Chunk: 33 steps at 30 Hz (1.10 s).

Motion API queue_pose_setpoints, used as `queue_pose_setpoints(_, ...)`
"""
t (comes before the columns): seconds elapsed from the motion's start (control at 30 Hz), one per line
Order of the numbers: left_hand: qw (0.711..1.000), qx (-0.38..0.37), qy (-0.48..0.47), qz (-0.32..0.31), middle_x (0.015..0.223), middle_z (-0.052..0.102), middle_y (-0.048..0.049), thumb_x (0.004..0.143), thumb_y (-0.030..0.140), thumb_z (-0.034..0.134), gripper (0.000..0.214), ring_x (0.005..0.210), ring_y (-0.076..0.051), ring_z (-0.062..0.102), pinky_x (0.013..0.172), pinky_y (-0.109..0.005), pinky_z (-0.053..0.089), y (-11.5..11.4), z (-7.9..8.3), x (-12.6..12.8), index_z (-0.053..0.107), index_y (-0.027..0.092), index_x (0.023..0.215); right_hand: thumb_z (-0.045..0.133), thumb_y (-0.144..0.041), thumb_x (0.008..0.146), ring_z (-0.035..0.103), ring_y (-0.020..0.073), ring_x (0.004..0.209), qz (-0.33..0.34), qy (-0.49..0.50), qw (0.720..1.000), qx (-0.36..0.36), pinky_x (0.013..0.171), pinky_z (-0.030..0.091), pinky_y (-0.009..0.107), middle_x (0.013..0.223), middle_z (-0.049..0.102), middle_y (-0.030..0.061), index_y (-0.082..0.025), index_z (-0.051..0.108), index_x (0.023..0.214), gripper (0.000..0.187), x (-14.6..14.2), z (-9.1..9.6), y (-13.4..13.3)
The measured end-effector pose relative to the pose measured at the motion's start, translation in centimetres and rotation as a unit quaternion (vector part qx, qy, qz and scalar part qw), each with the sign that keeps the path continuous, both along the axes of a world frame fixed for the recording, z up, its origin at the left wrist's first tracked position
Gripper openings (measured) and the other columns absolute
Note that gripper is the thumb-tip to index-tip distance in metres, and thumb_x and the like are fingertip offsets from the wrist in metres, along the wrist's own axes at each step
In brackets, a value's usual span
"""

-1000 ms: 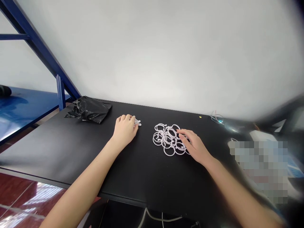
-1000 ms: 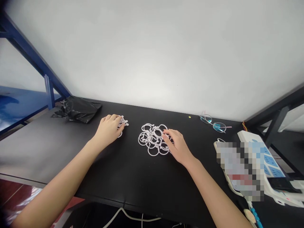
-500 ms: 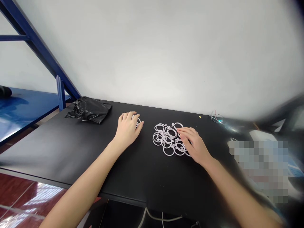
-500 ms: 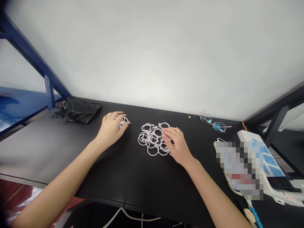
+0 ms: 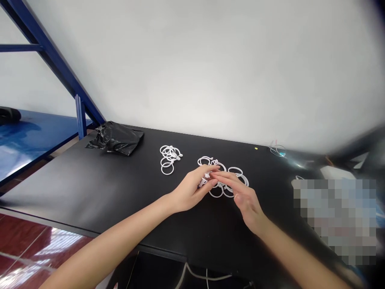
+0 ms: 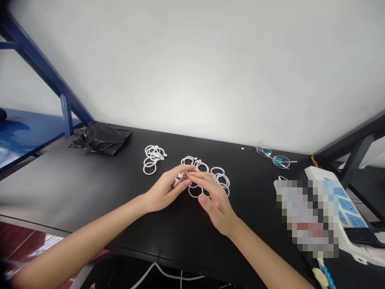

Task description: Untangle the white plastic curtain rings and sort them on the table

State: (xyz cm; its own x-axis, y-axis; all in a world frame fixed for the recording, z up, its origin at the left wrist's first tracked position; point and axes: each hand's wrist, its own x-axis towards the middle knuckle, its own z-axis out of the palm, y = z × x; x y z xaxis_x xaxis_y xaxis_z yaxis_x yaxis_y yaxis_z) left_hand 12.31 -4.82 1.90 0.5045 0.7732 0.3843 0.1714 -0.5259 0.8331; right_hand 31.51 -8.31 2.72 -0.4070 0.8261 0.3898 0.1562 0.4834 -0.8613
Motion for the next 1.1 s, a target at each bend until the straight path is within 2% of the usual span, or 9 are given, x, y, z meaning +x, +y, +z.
queue_pose_setpoints(0.13,0.999,0.025,0.017,0.011,0.112,0.064,-0.0094,0.100,0.028,0.043,0.030,0.101,-0.019,0.062,0.090,-0.033,0.051,0.2,-0.3,-0.1,0.051,0.018,0.127,0.048,-0.050,0.096,0.054,0.0292,0.126,-0.019,0.026,0.999,-0.031,0.106,0.046,0.048,0.132,0.062,0.0096,-0.027,0.066,0.123,0.040,-0.1,-0.3,0.3)
queue_pose_setpoints(0.23,0.996,0.056,0.073,0.011,0.105,0.063,-0.0073,0.099,0.024,0.044,0.024,0.092,-0.017,0.061,0.081,-0.029,0.051,0.3,-0.4,-0.2,0.055,0.019,0.120,0.059,-0.037,0.092,0.066,0.0249,0.109,-0.090,0.039,0.995,-0.026,0.095,0.055,0.042,0.114,0.071,0.0074,-0.027,0.070,0.111,0.024,-0.3,-0.9,0.4)
queue_pose_setpoints(0.37,0.973,0.099,0.209,0.011,0.088,0.059,-0.0033,0.089,0.011,0.046,0.018,0.070,-0.015,0.056,0.058,-0.024,0.043,0.2,-0.4,-0.2,0.059,0.018,0.101,0.070,-0.024,0.084,0.070,0.0199,0.082,-0.157,0.026,0.986,0.041,0.077,0.060,0.036,0.093,0.073,0.0036,-0.027,0.070,0.103,0.019,-0.9,-1.5,0.3)
queue_pose_setpoints(0.5,0.956,0.124,0.263,0.021,0.085,0.060,-0.0028,0.089,0.016,0.046,0.015,0.068,-0.015,0.057,0.054,-0.024,0.040,-0.1,-0.6,0.1,0.059,0.018,0.095,0.068,-0.018,0.083,0.069,0.0201,0.073,-0.164,-0.028,0.977,0.134,0.068,0.059,0.036,0.082,0.072,0.0036,-0.025,0.072,0.089,0.010,-1.5,-1.5,0.1)
queue_pose_setpoints(0.7,0.971,0.110,0.207,0.055,0.084,0.060,-0.0022,0.089,0.018,0.046,0.013,0.064,-0.012,0.053,0.054,-0.023,0.037,-0.1,-0.6,0.1,0.059,0.018,0.091,0.063,-0.017,0.088,0.068,0.0181,0.069,-0.186,-0.063,0.971,0.139,0.065,0.058,0.032,0.080,0.072,0.0031,-0.024,0.070,0.093,0.011,-1.7,-1.5,-0.1)
queue_pose_setpoints(0.8,0.985,0.077,0.152,0.015,0.080,0.060,-0.0012,0.088,0.022,0.051,0.009,0.064,-0.012,0.053,0.057,-0.023,0.040,-0.1,-0.2,-0.1,0.057,0.018,0.083,0.059,-0.020,0.090,0.067,0.0169,0.063,-0.177,-0.063,0.976,0.110,0.061,0.057,0.030,0.075,0.071,0.0019,-0.023,0.069,0.090,0.010,-1.5,-1.7,-0.2)
queue_pose_setpoints(0.93,0.996,0.037,0.069,-0.037,0.083,0.063,-0.0032,0.088,0.033,0.055,0.016,0.071,-0.014,0.057,0.065,-0.025,0.046,-0.5,0.3,-0.1,0.056,0.018,0.088,0.059,-0.024,0.091,0.066,0.0167,0.061,-0.180,-0.040,0.977,0.103,0.058,0.056,0.029,0.071,0.069,0.0018,-0.023,0.068,0.085,0.011,-1.5,-1.8,-0.4)
queue_pose_setpoints(1.03,0.997,0.021,0.061,-0.040,0.080,0.063,-0.0032,0.095,0.040,0.045,0.027,0.070,-0.014,0.057,0.067,-0.026,0.046,-0.7,0.2,0.1,0.057,0.017,0.086,0.062,-0.027,0.090,0.066,0.0164,0.060,-0.172,-0.007,0.982,0.073,0.057,0.057,0.029,0.069,0.068,0.0013,-0.023,0.069,0.084,0.010,-1.8,-1.7,-0.6)
queue_pose_setpoints(1.1,0.997,0.023,0.068,-0.033,0.075,0.062,-0.0020,0.100,0.039,0.035,0.035,0.067,-0.013,0.055,0.067,-0.026,0.043,-0.7,0.0,0.1,0.055,0.017,0.080,0.063,-0.029,0.089,0.067,0.0159,0.059,-0.167,0.029,0.985,0.012,0.057,0.059,0.029,0.069,0.068,0.0012,-0.023,0.070,0.084,0.011,-2.0,-1.5,-0.6)
